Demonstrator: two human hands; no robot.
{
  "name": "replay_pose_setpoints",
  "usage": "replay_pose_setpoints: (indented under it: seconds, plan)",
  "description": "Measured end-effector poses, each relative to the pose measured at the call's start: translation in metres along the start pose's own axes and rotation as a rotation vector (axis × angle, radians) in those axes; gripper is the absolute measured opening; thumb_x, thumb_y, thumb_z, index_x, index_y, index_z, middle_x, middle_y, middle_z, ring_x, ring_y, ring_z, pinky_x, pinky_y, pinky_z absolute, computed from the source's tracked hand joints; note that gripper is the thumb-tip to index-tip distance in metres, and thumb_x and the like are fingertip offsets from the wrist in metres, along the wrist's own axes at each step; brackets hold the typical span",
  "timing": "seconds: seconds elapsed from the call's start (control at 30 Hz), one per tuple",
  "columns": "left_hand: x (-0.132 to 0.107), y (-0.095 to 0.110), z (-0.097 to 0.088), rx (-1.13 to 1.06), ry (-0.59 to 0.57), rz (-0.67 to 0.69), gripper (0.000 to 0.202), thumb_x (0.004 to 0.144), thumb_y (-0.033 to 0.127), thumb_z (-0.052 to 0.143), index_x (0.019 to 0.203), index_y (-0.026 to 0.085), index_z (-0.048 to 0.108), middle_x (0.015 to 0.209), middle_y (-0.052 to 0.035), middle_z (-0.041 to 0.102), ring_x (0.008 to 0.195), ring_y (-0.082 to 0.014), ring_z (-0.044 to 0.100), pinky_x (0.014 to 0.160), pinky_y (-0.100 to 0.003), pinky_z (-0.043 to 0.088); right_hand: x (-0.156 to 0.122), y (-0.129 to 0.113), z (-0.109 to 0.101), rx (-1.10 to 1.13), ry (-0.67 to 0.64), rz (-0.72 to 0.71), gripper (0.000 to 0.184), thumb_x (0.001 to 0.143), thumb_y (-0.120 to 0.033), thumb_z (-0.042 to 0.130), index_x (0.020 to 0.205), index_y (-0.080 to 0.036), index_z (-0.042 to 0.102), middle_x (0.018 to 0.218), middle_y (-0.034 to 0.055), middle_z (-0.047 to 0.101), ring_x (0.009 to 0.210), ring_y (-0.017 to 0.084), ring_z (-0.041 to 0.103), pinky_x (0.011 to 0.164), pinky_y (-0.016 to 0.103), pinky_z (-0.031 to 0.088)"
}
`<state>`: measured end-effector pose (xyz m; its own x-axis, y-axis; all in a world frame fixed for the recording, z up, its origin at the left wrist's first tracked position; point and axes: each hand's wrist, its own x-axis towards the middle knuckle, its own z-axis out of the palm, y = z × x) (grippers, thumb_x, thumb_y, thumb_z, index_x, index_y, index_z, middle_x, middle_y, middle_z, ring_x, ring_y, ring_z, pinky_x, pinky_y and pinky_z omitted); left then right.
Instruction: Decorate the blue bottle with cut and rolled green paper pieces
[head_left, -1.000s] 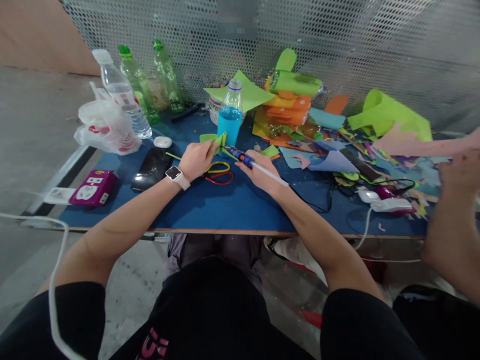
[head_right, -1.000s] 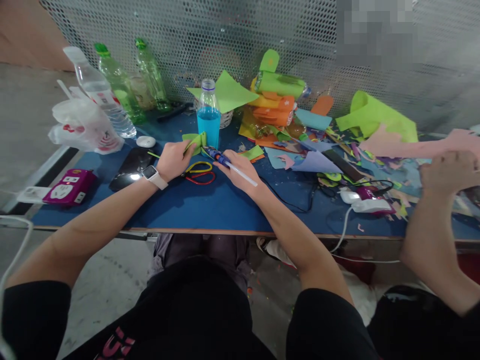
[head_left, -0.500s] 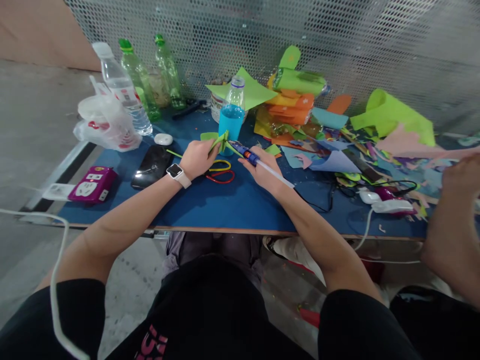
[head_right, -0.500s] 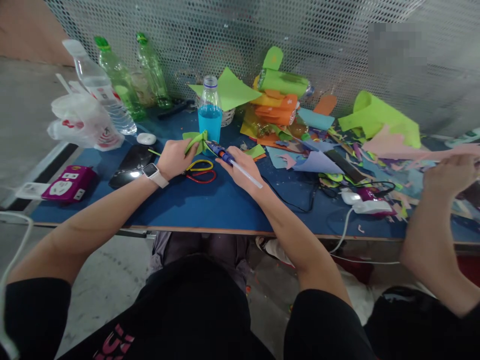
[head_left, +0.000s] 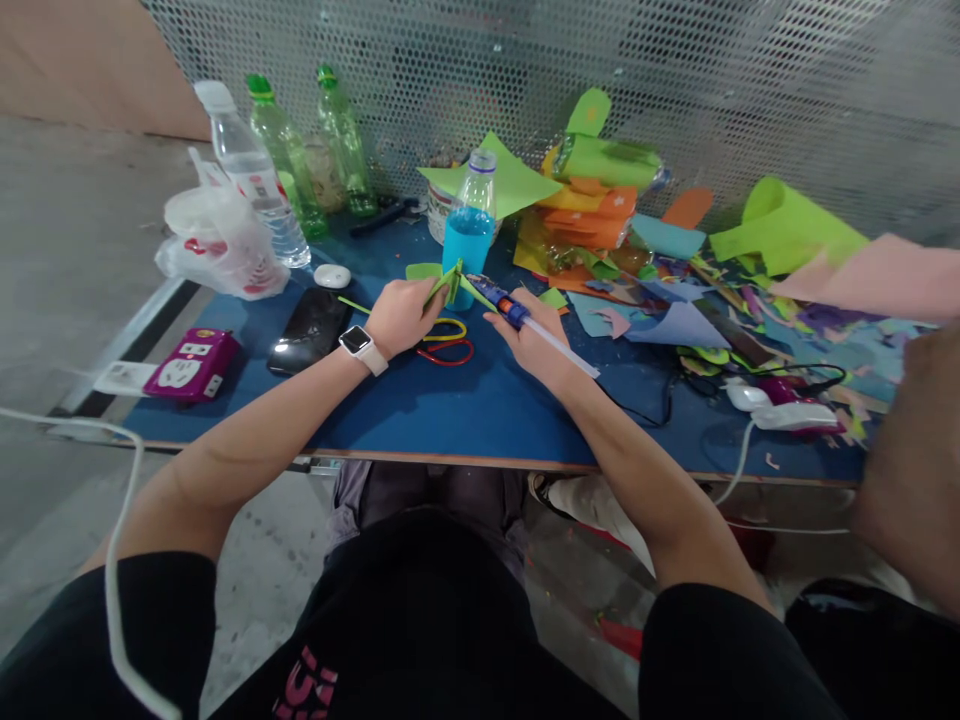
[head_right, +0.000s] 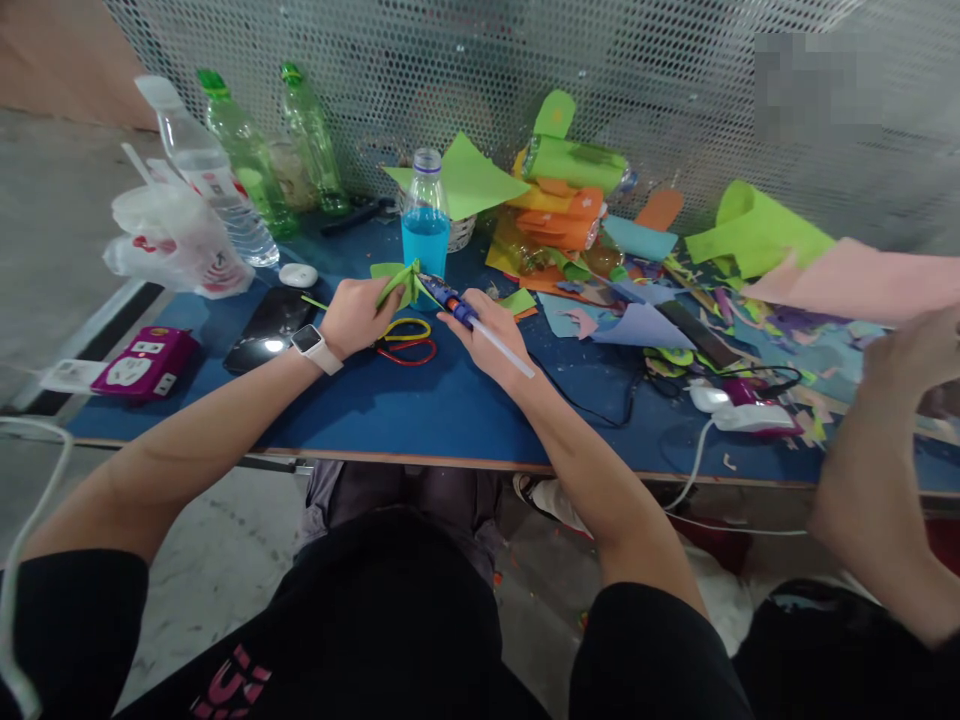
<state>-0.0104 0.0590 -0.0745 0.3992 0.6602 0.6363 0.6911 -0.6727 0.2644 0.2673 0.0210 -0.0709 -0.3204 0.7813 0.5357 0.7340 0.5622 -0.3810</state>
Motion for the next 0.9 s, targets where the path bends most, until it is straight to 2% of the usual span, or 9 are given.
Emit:
replay_pose_setpoints:
  seconds: [0.17, 0.4, 0.67, 0.77, 0.9]
  plan:
    - [0.0, 0.001, -0.001, -0.004, -0.008, -0.006, 0.038, 0.117, 0.03, 0.056, 0.08, 0.023, 0.058, 0.068, -0.0047, 0.062, 0.062, -0.021, 0.061, 0.064, -0.037, 0.044, 0.0, 0.0, 0.001, 0.004, 0.024, 0.013, 0.068, 0.11, -0.094, 0.035, 0.097, -0.03, 0.051, 0.096, 0.0105, 0.071, 0.09, 0.034, 0.074, 0.082, 0.048, 0.06]
    - [0.0, 0.003, -0.001, -0.03, -0.008, 0.006, 0.037, 0.117, 0.029, 0.057, 0.08, 0.024, 0.054, 0.069, -0.0043, 0.061, 0.061, -0.0201, 0.059, 0.063, -0.036, 0.04, 0.0, -0.001, 0.001, 0.026, 0.04, 0.029, 0.067, 0.109, -0.094, 0.042, 0.096, -0.03, 0.053, 0.097, 0.0107, 0.073, 0.09, 0.034, 0.073, 0.081, 0.048, 0.06]
    - [0.0, 0.006, -0.002, 0.003, -0.004, 0.033, 0.036, 0.117, 0.028, 0.055, 0.082, 0.023, 0.057, 0.07, -0.0047, 0.063, 0.062, -0.0206, 0.062, 0.063, -0.036, 0.044, 0.004, -0.004, -0.002, 0.049, 0.042, 0.072, 0.076, 0.103, -0.103, 0.033, 0.092, -0.03, 0.049, 0.089, 0.0097, 0.069, 0.084, 0.033, 0.069, 0.078, 0.049, 0.059]
    - [0.0, 0.009, -0.003, -0.001, -0.021, 0.025, 0.037, 0.118, 0.031, 0.053, 0.082, 0.023, 0.058, 0.07, -0.0054, 0.063, 0.063, -0.0217, 0.064, 0.064, -0.037, 0.047, 0.005, -0.006, -0.006, 0.084, 0.075, 0.084, 0.073, 0.105, -0.1, 0.038, 0.094, -0.03, 0.055, 0.092, 0.0103, 0.071, 0.088, 0.034, 0.071, 0.084, 0.053, 0.062]
    - [0.001, 0.01, -0.004, -0.032, -0.003, -0.013, 0.038, 0.117, 0.032, 0.054, 0.08, 0.024, 0.056, 0.069, -0.0058, 0.062, 0.063, -0.0222, 0.063, 0.065, -0.039, 0.049, 0.004, 0.001, -0.018, 0.133, 0.133, 0.032, 0.058, 0.111, -0.087, 0.046, 0.108, -0.033, 0.064, 0.106, 0.0113, 0.073, 0.1, 0.036, 0.073, 0.093, 0.058, 0.064]
